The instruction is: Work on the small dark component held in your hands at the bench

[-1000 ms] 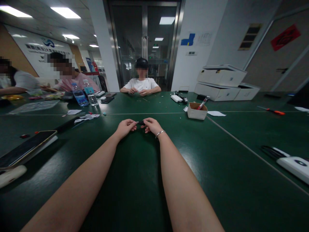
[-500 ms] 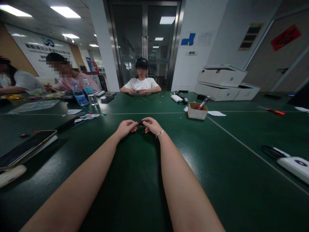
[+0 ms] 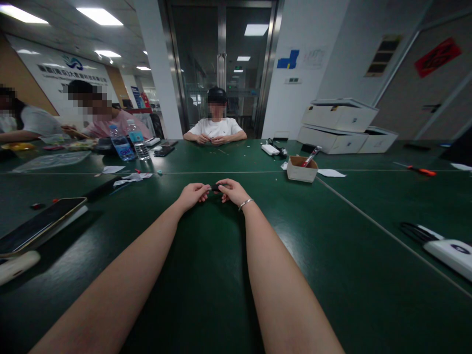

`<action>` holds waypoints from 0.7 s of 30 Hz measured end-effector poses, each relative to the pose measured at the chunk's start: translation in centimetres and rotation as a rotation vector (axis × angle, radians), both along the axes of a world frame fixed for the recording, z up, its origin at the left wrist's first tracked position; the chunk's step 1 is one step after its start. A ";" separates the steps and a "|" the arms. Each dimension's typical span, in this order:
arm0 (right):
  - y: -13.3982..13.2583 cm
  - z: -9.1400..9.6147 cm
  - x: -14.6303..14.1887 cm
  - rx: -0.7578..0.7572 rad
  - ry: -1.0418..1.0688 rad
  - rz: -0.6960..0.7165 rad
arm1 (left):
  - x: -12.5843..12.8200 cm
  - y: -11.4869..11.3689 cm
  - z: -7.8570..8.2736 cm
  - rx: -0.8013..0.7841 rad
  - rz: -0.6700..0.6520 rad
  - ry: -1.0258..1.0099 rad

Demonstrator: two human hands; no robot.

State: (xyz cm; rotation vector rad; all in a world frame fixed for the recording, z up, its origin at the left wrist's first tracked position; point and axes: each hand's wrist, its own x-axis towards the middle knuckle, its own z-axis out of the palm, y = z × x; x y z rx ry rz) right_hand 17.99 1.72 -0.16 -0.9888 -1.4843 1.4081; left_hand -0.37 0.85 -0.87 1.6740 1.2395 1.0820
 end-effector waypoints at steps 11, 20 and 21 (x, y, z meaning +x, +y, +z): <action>0.1 0.0 0.0 0.013 -0.004 0.019 | 0.0 -0.2 0.4 -0.033 0.063 0.098; 0.1 0.1 0.2 0.033 -0.016 0.058 | 0.0 -0.2 0.6 -0.059 0.057 0.142; 0.1 0.0 0.2 0.039 -0.014 0.066 | 0.0 -0.2 0.8 -0.056 0.061 0.154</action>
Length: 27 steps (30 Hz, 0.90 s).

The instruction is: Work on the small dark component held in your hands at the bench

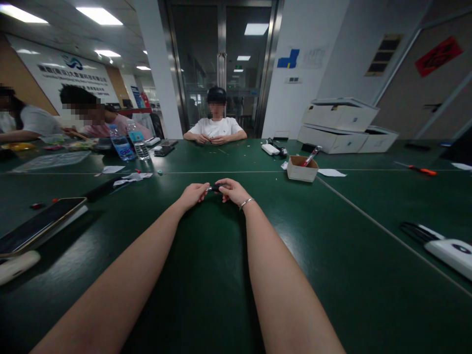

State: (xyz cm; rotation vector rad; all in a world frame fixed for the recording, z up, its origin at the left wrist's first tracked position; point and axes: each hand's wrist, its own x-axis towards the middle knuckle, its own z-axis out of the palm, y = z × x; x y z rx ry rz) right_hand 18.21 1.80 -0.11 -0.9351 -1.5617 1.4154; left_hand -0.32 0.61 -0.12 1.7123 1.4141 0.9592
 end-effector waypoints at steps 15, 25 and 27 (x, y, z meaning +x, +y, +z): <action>0.3 -0.3 -0.1 0.007 0.025 -0.014 | 0.2 0.6 -0.8 -0.003 -0.054 -0.142; 0.4 -0.3 -0.2 -0.037 0.023 -0.039 | 0.3 0.0 -0.2 -0.004 -0.023 -0.287; 0.4 -0.3 -0.2 -0.037 0.027 -0.047 | 0.4 0.0 -0.2 -0.001 -0.010 -0.297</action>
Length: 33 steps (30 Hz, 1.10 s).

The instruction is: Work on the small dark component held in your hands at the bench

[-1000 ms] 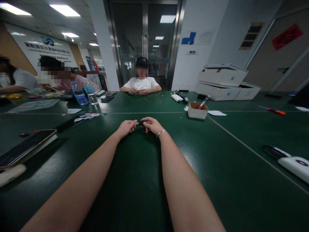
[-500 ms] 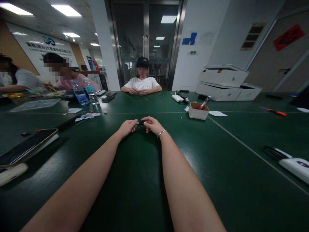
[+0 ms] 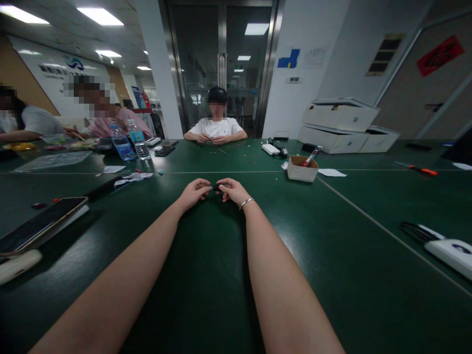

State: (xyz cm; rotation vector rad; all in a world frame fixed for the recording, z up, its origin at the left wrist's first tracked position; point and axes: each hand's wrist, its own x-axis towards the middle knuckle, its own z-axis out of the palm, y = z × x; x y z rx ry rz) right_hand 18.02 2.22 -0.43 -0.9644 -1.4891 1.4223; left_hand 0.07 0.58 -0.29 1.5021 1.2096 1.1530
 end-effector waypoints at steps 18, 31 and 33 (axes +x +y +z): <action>-0.3 0.2 -0.1 0.006 -0.010 0.016 | 0.1 -0.3 0.2 0.014 -0.040 0.089; -0.3 0.1 0.0 0.032 -0.014 0.029 | 0.0 -0.2 0.1 -0.015 -0.067 0.070; -0.4 0.2 0.1 0.032 -0.016 0.028 | 0.0 -0.1 0.0 0.014 -0.057 0.069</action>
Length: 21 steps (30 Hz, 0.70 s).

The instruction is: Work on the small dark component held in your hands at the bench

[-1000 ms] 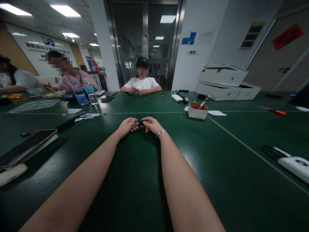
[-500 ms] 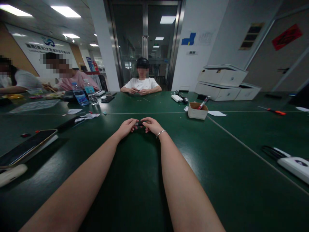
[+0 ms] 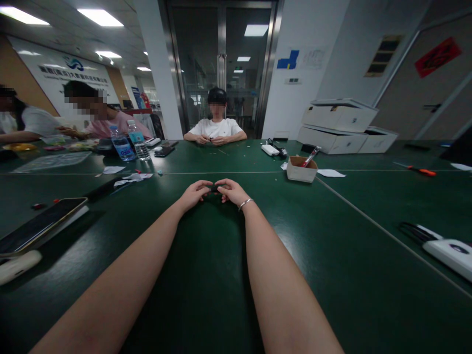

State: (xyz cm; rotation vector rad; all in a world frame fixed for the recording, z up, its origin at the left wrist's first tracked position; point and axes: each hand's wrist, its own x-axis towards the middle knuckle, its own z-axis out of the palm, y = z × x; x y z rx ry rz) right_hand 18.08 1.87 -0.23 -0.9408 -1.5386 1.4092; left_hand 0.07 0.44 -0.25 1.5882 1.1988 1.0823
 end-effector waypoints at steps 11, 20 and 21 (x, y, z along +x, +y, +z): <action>0.0 0.0 -0.1 0.006 -0.009 0.001 | 0.1 0.1 -0.2 0.017 0.005 0.000; 0.0 0.0 0.0 0.007 0.002 0.011 | 0.0 0.2 -0.2 -0.008 -0.005 -0.011; 0.1 0.0 0.0 0.006 0.004 0.011 | 0.0 0.2 -0.2 0.004 0.004 -0.012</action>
